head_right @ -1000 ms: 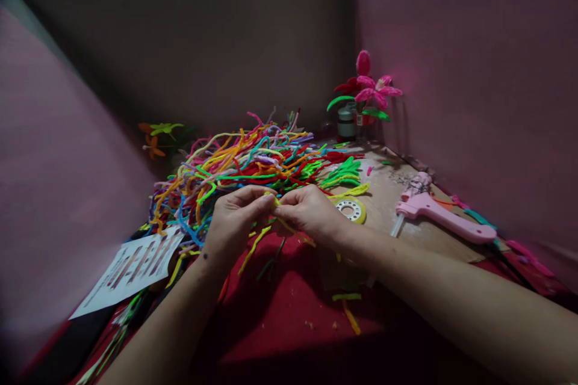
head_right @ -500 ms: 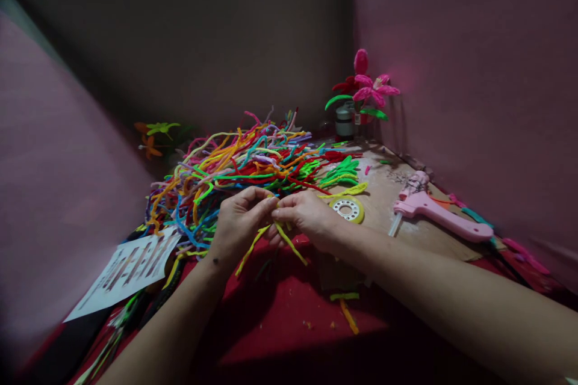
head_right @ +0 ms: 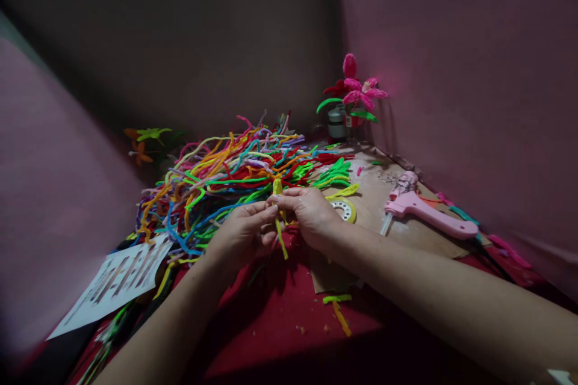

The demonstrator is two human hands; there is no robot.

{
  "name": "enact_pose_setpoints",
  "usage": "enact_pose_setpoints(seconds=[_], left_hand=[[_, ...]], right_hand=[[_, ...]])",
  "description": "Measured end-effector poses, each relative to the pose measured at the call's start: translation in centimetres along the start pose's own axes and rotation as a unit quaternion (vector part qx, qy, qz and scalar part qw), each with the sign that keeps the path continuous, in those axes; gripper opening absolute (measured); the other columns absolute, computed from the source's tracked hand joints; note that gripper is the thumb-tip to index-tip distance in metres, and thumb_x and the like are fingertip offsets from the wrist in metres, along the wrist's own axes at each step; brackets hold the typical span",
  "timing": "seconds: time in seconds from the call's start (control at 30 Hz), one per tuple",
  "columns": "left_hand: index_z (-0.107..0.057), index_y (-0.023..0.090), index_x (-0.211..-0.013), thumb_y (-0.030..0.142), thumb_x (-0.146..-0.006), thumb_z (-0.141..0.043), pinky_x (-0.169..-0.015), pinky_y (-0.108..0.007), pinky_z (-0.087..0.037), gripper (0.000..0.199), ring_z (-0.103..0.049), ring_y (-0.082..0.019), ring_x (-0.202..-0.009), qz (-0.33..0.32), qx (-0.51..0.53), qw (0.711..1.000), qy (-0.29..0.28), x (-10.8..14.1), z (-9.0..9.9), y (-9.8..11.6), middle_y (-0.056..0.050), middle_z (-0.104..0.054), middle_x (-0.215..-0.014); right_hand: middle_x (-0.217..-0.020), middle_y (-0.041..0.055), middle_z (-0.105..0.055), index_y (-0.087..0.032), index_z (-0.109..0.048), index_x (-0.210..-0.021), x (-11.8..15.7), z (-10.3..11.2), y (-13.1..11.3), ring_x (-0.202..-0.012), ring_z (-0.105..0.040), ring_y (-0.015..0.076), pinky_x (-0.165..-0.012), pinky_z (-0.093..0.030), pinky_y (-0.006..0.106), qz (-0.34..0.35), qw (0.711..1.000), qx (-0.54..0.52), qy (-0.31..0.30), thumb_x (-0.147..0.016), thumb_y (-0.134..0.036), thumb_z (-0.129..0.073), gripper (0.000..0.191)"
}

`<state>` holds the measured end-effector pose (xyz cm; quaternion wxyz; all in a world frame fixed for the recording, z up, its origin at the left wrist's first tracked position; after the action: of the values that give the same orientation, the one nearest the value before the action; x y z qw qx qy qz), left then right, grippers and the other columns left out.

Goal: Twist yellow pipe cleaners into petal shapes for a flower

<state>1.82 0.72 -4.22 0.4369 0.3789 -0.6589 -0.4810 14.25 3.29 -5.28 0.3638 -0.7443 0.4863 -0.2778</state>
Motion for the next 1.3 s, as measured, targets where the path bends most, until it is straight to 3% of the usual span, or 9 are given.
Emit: enact_pose_setpoints(seconds=[0.3,0.5,0.57,0.63,0.7,0.77,0.93,1.07,1.3], left_hand=[[-0.054,0.014,-0.080,0.031,-0.068,-0.065,-0.033,-0.014,-0.019,0.024,-0.033,-0.002,-0.033,0.036,-0.001,0.999,-0.026,0.1,0.4,0.4,0.007,-0.043,-0.048],[-0.048,0.018,-0.092,0.029,-0.077,-0.053,-0.036,-0.017,-0.032,0.019,-0.042,-0.005,-0.039,-0.132,-0.144,0.980,0.044,0.0,0.3,0.4,0.002,-0.055,-0.065],[-0.049,0.021,-0.102,0.019,-0.076,-0.054,-0.050,-0.019,-0.042,0.026,-0.053,-0.008,-0.056,-0.251,-0.287,0.920,0.087,0.0,0.4,0.2,0.000,-0.057,-0.078],[-0.054,0.023,-0.104,0.015,-0.078,-0.052,-0.063,-0.022,-0.044,0.027,-0.056,-0.011,-0.073,-0.358,-0.453,0.810,0.104,0.2,0.4,0.0,-0.002,-0.057,-0.087],[-0.059,0.023,-0.101,0.014,-0.081,-0.047,-0.065,-0.023,-0.044,0.025,-0.056,-0.012,-0.078,-0.421,-0.571,0.699,0.086,0.6,0.3,-0.2,-0.005,-0.057,-0.090],[-0.061,0.021,-0.101,0.015,-0.083,-0.045,-0.064,-0.023,-0.044,0.025,-0.056,-0.013,-0.078,-0.444,-0.622,0.643,0.049,1.2,0.0,-0.2,-0.007,-0.059,-0.089],[-0.061,0.020,-0.097,0.019,-0.084,-0.045,-0.062,-0.021,-0.045,0.021,-0.055,-0.011,-0.069,-0.401,-0.599,0.692,0.036,1.9,-0.7,0.4,-0.005,-0.060,-0.083],[-0.063,0.023,-0.100,0.013,-0.083,-0.045,-0.070,-0.023,-0.045,0.026,-0.055,-0.013,-0.085,-0.437,-0.577,0.690,-0.002,1.9,-0.7,0.9,-0.007,-0.057,-0.099],[-0.062,0.019,-0.083,0.021,-0.077,-0.057,-0.062,-0.020,-0.043,0.008,-0.055,-0.011,-0.065,-0.355,-0.444,0.818,0.089,2.6,-0.6,2.5,-0.001,-0.059,-0.073]], right_hand=[[-0.055,-0.0007,-0.057,-0.011,-0.062,-0.058,-0.2,0.3,0.6,-0.050,-0.049,0.0084,-0.051,-0.037,0.023,-0.020,0.999,-0.030,-0.007,-0.054,-0.015,-0.070,0.009],[-0.055,-0.0003,-0.056,-0.012,-0.058,-0.057,-0.2,0.0,-0.6,-0.051,-0.050,0.0092,-0.053,-0.041,0.024,-0.058,0.991,-0.101,0.059,-0.065,-0.005,-0.057,0.011],[-0.054,-0.0002,-0.055,-0.012,-0.057,-0.057,-0.3,0.1,-0.8,-0.051,-0.051,0.0097,-0.053,-0.042,0.024,-0.071,0.986,-0.126,0.079,-0.068,-0.003,-0.053,0.015],[-0.054,0.0000,-0.056,-0.012,-0.058,-0.058,-0.4,0.3,-0.8,-0.050,-0.050,0.0096,-0.051,-0.041,0.023,-0.079,0.983,-0.139,0.089,-0.069,-0.003,-0.052,0.015],[-0.054,0.0005,-0.056,-0.012,-0.059,-0.059,-0.7,0.5,-0.7,-0.050,-0.049,0.0094,-0.047,-0.039,0.022,-0.084,0.982,-0.143,0.093,-0.069,-0.003,-0.053,0.015],[-0.053,0.0009,-0.056,-0.012,-0.059,-0.058,-0.9,0.7,-0.5,-0.050,-0.049,0.0095,-0.045,-0.036,0.021,-0.091,0.981,-0.141,0.096,-0.068,-0.003,-0.054,0.014],[-0.052,0.0009,-0.055,-0.012,-0.058,-0.055,-1.0,1.0,-0.3,-0.047,-0.044,0.0086,-0.043,-0.032,0.021,-0.093,0.983,-0.131,0.088,-0.065,-0.004,-0.054,0.013],[-0.049,-0.0013,-0.050,-0.012,-0.058,-0.056,-0.9,1.0,-0.1,-0.046,-0.040,0.0069,-0.041,-0.026,0.020,-0.054,0.993,-0.098,0.038,-0.061,-0.007,-0.058,0.007],[-0.044,-0.0006,-0.048,-0.013,-0.054,-0.048,-0.3,0.6,-0.3,-0.042,-0.042,0.0084,-0.040,-0.032,0.022,-0.016,1.000,0.003,0.005,-0.057,-0.012,-0.056,0.009]])
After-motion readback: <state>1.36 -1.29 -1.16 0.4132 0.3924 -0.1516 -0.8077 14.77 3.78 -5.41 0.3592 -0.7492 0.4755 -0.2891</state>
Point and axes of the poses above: each hand's wrist, its own x-axis away from the middle knuckle, its own z-axis out of the back of the hand, y = z × x, the point moved 1 cm from there along -x, towards the middle knuckle
